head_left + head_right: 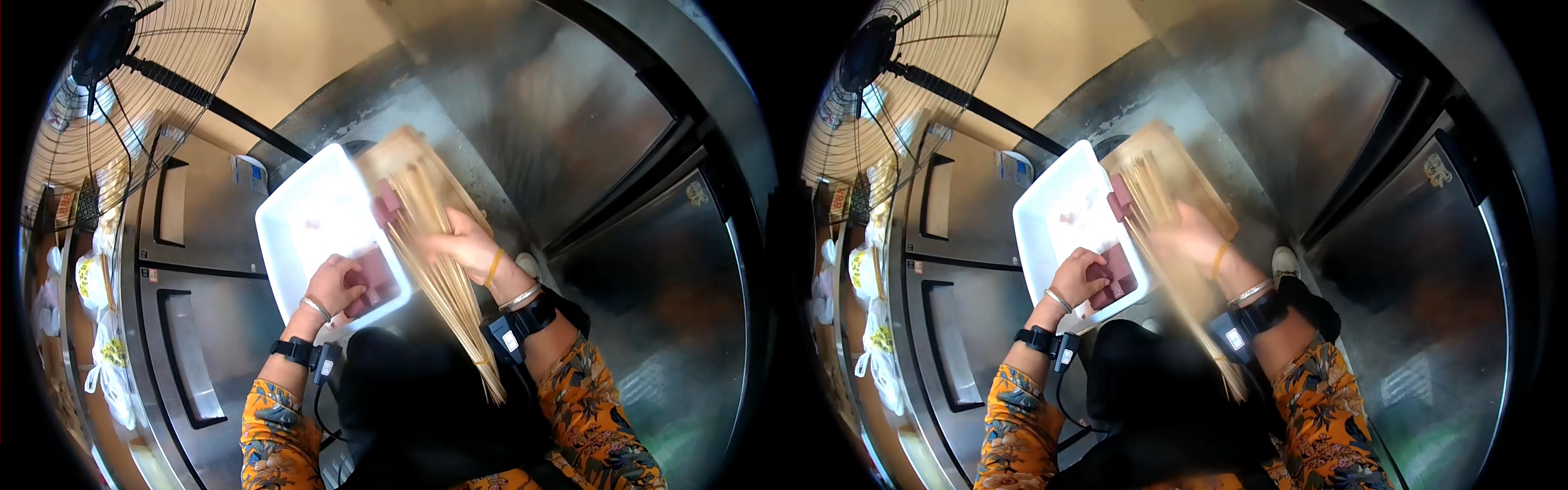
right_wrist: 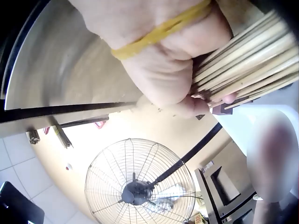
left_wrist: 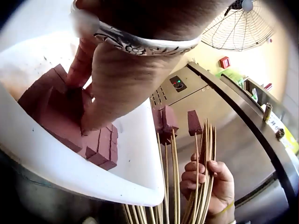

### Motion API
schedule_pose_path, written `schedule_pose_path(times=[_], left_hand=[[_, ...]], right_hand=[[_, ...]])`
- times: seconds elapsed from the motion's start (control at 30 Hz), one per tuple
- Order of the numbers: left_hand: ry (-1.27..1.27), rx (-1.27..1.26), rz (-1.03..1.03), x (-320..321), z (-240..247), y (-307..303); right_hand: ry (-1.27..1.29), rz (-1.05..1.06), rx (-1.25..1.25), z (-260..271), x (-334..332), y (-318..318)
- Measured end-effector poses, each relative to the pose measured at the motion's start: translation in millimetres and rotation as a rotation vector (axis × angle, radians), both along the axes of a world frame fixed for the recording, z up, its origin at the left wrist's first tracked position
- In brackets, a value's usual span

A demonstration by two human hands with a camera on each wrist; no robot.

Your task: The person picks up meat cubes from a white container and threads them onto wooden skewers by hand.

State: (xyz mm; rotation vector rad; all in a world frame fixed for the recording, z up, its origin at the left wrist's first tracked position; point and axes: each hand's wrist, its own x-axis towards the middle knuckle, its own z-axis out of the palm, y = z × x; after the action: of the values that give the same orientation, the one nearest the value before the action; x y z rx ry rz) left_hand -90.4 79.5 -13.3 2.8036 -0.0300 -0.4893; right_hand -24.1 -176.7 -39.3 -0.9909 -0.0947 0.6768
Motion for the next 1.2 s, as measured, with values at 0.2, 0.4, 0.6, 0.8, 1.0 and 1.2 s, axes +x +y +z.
schedule_pose_path(times=[0.2, 0.4, 0.6, 0.8, 1.0, 1.2], left_hand=[[0.185, -0.936, 0.597, 10.0, -10.5, 19.7], [0.185, -1.786, 0.748, 30.4, 19.8, -1.9], [0.292, -2.004, 0.678, 49.1, 32.2, -25.9], [0.195, -1.973, 0.675, 64.6, 40.2, -37.9], [0.056, -2.02, 0.773, 75.6, 30.7, -34.3], [-0.064, -1.911, 0.779, 81.4, 27.0, -35.2]], right_hand=[[0.025, -0.011, -0.014, -3.1, -0.2, -1.8], [0.05, 0.011, 0.003, -7.3, -2.8, -1.4], [0.119, 0.009, 0.069, -10.7, -1.3, -2.5], [0.118, -0.016, 0.102, -13.5, -2.1, -0.2], [0.067, 0.044, 0.104, -10.6, -1.2, -2.4], [0.061, 0.053, 0.02, -1.9, -2.7, -2.3]])
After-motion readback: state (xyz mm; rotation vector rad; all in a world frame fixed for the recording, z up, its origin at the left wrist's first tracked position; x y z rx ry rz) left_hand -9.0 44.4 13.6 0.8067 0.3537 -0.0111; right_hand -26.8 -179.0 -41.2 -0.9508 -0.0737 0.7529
